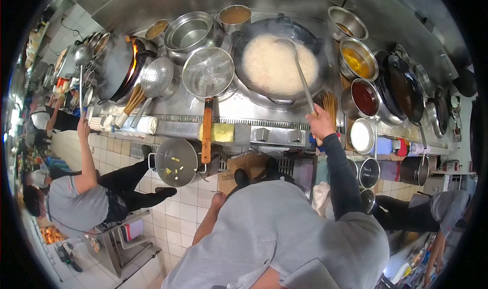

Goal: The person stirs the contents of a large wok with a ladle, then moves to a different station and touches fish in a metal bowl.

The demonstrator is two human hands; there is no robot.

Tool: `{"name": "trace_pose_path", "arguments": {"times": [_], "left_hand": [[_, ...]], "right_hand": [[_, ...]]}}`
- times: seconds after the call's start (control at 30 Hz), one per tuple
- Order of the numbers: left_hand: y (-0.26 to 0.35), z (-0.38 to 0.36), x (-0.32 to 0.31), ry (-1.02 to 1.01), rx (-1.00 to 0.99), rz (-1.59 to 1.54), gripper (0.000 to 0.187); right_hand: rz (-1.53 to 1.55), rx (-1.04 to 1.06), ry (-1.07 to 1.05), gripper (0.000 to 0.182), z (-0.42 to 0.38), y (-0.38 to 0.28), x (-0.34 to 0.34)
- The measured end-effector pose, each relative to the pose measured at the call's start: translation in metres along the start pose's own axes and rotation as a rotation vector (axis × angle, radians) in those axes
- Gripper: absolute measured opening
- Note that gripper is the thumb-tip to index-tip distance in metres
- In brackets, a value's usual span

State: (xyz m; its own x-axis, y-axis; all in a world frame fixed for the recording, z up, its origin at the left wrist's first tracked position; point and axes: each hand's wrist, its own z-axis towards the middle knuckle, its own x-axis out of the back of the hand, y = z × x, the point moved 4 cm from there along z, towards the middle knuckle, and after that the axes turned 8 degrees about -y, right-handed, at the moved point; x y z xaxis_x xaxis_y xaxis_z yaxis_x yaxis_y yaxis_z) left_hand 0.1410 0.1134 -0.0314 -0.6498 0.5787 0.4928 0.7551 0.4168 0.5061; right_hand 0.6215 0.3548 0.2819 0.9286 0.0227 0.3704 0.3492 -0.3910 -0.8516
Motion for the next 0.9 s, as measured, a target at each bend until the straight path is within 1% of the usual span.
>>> {"name": "trace_pose_path", "arguments": {"times": [0.1, 0.17, 0.3, 0.37, 0.47, 0.5, 0.57, 0.6, 0.67, 0.77, 0.8, 0.87, 0.9], "left_hand": [[-0.013, 0.008, 0.0, -0.003, 0.003, 0.018, 0.032], [-0.03, 0.016, -0.005, -0.008, 0.011, 0.016, 0.031], [-0.017, 0.006, 0.007, -0.027, -0.004, 0.033, 0.03], [-0.014, 0.003, 0.012, -0.042, 0.0, 0.035, 0.03], [-0.003, 0.001, 0.02, -0.05, -0.043, 0.168, 0.029], [-0.007, 0.004, 0.018, -0.066, -0.06, 0.135, 0.029], [-0.019, 0.014, 0.015, -0.096, -0.093, 0.069, 0.029], [-0.016, 0.013, 0.017, -0.085, -0.093, 0.108, 0.029], [-0.009, 0.012, 0.022, -0.064, -0.094, 0.186, 0.029], [-0.016, 0.018, 0.019, -0.145, -0.137, 0.124, 0.028], [-0.016, 0.018, 0.019, -0.139, -0.109, 0.092, 0.028], [-0.013, 0.017, 0.022, -0.127, -0.053, 0.027, 0.027], [-0.009, 0.015, 0.024, -0.129, -0.059, 0.038, 0.027]], "right_hand": [[-0.001, 0.018, -0.045, 0.052, -0.019, -0.006, -0.008], [-0.006, 0.015, -0.015, 0.052, -0.033, -0.008, -0.014], [0.002, 0.01, 0.002, 0.054, -0.059, -0.007, -0.024], [0.016, -0.049, -0.017, 0.054, -0.074, -0.008, -0.027], [0.03, -0.097, -0.024, 0.054, -0.093, -0.009, -0.031], [0.035, -0.105, -0.023, 0.053, -0.099, -0.01, -0.032], [-0.031, -0.102, -0.053, 0.053, -0.113, -0.022, -0.03], [-0.064, -0.1, -0.068, 0.052, -0.119, -0.024, -0.03], [-0.233, 0.032, -0.015, 0.052, -0.125, -0.017, -0.025], [-0.392, 0.242, 0.127, 0.052, -0.137, -0.006, -0.017], [-0.429, 0.314, 0.183, 0.052, -0.142, -0.006, -0.016], [-0.508, 0.232, 0.182, 0.053, -0.163, -0.034, -0.003], [-0.547, 0.191, 0.181, 0.053, -0.171, -0.043, 0.002]]}}
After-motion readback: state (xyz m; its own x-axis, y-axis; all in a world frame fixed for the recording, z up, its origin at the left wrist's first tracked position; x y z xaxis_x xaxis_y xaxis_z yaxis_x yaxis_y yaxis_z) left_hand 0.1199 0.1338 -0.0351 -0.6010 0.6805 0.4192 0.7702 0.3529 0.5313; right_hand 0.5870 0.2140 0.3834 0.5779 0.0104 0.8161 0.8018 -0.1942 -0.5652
